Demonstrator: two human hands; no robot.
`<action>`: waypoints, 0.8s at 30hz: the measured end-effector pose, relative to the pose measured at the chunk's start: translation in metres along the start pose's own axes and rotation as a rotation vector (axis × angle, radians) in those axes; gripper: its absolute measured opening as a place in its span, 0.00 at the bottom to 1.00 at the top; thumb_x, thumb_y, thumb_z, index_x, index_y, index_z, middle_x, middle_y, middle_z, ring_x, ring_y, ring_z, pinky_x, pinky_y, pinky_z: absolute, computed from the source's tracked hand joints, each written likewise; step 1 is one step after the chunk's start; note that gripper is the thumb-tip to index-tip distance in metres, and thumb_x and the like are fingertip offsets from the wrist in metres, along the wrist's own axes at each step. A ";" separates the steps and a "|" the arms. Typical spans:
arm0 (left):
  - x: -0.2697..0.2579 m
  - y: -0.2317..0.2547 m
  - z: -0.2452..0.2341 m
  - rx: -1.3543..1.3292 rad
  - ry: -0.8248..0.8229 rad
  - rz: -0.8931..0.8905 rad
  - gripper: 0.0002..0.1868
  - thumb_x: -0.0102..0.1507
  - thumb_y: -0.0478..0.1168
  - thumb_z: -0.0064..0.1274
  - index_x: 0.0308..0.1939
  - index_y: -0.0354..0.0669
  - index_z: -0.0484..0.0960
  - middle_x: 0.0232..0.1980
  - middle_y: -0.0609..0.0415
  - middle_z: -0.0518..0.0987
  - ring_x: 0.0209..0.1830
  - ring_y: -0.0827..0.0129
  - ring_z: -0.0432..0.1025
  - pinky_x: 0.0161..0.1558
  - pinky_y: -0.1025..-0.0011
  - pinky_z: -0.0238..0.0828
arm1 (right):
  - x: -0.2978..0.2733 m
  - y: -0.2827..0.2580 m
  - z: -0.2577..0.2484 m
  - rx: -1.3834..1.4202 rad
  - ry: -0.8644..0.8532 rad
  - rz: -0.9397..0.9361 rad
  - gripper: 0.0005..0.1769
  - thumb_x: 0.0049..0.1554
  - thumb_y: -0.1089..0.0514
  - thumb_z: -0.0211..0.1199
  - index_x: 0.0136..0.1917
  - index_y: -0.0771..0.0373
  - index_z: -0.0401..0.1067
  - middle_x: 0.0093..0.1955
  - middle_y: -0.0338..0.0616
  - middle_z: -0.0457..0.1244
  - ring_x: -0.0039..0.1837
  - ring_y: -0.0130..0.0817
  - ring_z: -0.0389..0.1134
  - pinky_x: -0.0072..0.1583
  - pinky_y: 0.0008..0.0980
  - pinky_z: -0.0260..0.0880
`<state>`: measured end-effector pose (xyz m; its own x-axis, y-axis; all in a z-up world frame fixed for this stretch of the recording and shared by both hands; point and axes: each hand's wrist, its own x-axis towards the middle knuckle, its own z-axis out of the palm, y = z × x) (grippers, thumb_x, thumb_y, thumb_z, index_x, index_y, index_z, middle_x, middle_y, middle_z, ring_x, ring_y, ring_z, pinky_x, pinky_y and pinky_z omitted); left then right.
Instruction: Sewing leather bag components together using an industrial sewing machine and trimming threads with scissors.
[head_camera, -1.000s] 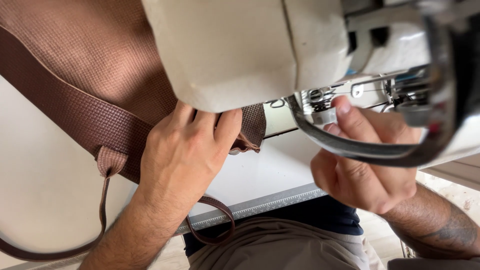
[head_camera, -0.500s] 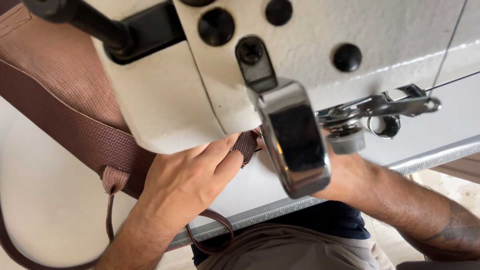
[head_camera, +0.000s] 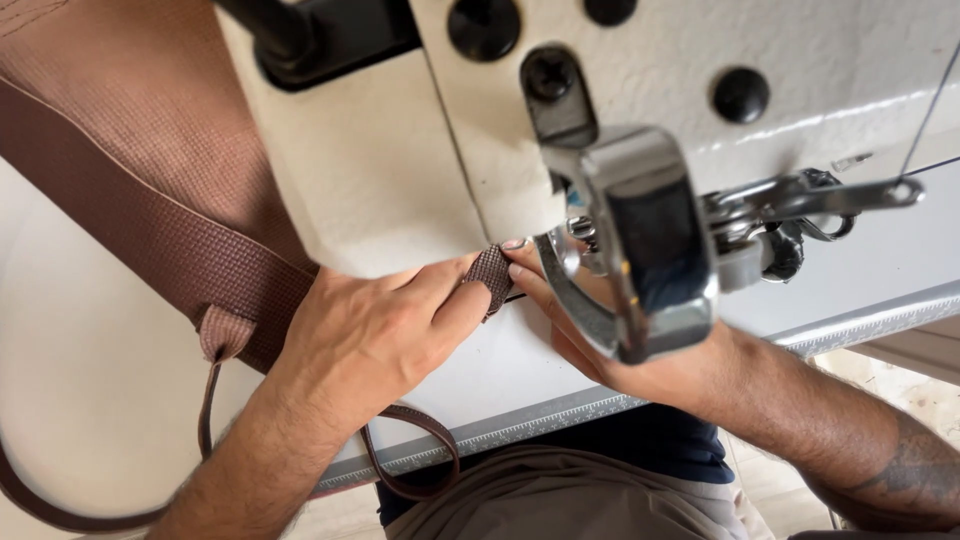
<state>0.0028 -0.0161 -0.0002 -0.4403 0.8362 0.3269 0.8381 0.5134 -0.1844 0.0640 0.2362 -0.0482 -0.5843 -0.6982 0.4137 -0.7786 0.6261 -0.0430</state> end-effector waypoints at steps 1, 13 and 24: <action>-0.003 -0.001 -0.002 -0.009 0.001 0.006 0.07 0.67 0.36 0.55 0.37 0.58 0.77 0.40 0.72 0.77 0.20 0.79 0.68 0.15 0.70 0.55 | 0.005 -0.004 -0.005 -0.114 -0.033 -0.052 0.28 0.64 0.64 0.61 0.73 0.80 0.59 0.75 0.64 0.58 0.77 0.50 0.60 0.77 0.49 0.62; -0.021 -0.018 0.003 -0.041 0.088 0.012 0.13 0.65 0.29 0.51 0.29 0.54 0.72 0.25 0.68 0.63 0.21 0.68 0.62 0.52 0.55 0.71 | 0.029 -0.020 -0.001 0.090 0.009 0.147 0.25 0.60 0.65 0.60 0.70 0.72 0.67 0.69 0.58 0.65 0.68 0.54 0.70 0.63 0.53 0.70; -0.008 -0.029 0.019 -0.172 0.221 -0.024 0.10 0.65 0.34 0.54 0.31 0.56 0.83 0.40 0.60 0.82 0.42 0.55 0.75 0.53 0.51 0.72 | 0.027 -0.010 0.001 0.171 0.062 0.177 0.21 0.59 0.68 0.59 0.66 0.70 0.70 0.65 0.55 0.68 0.59 0.49 0.73 0.56 0.47 0.65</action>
<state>-0.0241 -0.0342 -0.0148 -0.3957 0.7523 0.5268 0.8788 0.4767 -0.0205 0.0556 0.2108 -0.0371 -0.7041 -0.5566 0.4409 -0.6956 0.6655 -0.2707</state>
